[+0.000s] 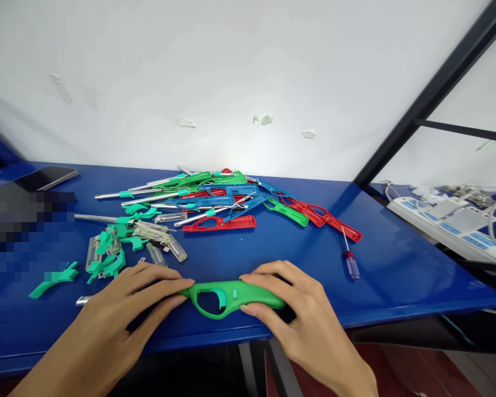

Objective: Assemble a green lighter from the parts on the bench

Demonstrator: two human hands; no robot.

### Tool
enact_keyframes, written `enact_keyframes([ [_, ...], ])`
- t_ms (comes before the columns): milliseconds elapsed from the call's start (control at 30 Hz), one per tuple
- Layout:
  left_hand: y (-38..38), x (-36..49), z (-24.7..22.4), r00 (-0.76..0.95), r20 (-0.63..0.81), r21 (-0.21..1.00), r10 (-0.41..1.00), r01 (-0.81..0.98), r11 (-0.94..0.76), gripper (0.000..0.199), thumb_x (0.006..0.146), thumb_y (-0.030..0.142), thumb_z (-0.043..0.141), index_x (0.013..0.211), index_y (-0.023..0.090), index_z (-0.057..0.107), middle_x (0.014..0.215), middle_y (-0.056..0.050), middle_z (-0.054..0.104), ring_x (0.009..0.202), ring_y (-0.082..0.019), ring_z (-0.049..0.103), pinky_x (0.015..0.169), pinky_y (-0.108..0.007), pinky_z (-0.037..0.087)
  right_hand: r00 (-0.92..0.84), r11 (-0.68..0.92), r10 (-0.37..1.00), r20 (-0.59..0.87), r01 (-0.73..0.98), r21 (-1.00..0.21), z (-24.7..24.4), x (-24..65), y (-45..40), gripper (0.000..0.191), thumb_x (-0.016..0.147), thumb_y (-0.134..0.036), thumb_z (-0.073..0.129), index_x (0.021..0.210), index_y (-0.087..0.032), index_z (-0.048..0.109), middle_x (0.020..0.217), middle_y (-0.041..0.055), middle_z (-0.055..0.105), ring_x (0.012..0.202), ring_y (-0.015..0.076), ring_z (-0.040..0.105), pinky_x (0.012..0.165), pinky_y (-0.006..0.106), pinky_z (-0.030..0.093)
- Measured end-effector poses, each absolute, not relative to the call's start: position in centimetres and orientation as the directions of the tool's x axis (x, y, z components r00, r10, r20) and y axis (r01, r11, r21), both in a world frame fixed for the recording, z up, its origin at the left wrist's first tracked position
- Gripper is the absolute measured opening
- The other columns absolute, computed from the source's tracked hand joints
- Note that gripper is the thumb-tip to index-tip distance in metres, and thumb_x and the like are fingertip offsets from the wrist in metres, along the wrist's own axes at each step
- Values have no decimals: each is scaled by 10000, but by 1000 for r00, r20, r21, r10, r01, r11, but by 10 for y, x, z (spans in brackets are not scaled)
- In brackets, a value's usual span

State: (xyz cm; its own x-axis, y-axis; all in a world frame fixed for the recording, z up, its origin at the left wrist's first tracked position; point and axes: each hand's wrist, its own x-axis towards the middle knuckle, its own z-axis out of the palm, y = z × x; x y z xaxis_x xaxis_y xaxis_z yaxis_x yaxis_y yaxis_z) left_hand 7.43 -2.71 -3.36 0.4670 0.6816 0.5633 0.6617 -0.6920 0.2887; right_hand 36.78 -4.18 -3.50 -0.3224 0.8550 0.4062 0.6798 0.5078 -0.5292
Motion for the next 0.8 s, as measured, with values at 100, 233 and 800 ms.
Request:
enact_keyframes([
  [100, -27, 74, -34, 461, 562, 301, 686, 659, -689, 331, 1190, 281, 441, 1191, 276, 771, 1084, 20, 811, 986, -202, 754, 906, -360, 588, -324, 497, 863, 387, 681, -538, -35, 368, -42, 234, 1023, -358, 788, 1252, -406, 782, 1197, -40, 785, 1045, 189, 768, 929, 283, 600],
  [233, -27, 74, -36, 454, 550, 336, 701, 648, -684, 304, 1178, 268, 471, 1165, 279, 774, 1081, 17, 799, 998, -200, 747, 907, -349, 598, -327, 462, 886, 328, 678, -572, -35, 370, -41, 230, 1028, -389, 784, 1255, -420, 774, 1206, -41, 774, 1063, 187, 758, 943, 288, 590],
  [800, -32, 70, -42, 519, 566, 181, 641, 680, -711, 436, 1027, 1, 445, 1207, 235, 765, 1101, -35, 786, 997, -243, 744, 849, -406, 599, -301, 352, 934, 194, 669, -654, -32, 370, -39, 215, 1024, -440, 779, 1236, -408, 793, 1207, 23, 731, 1145, 256, 688, 998, 398, 569],
])
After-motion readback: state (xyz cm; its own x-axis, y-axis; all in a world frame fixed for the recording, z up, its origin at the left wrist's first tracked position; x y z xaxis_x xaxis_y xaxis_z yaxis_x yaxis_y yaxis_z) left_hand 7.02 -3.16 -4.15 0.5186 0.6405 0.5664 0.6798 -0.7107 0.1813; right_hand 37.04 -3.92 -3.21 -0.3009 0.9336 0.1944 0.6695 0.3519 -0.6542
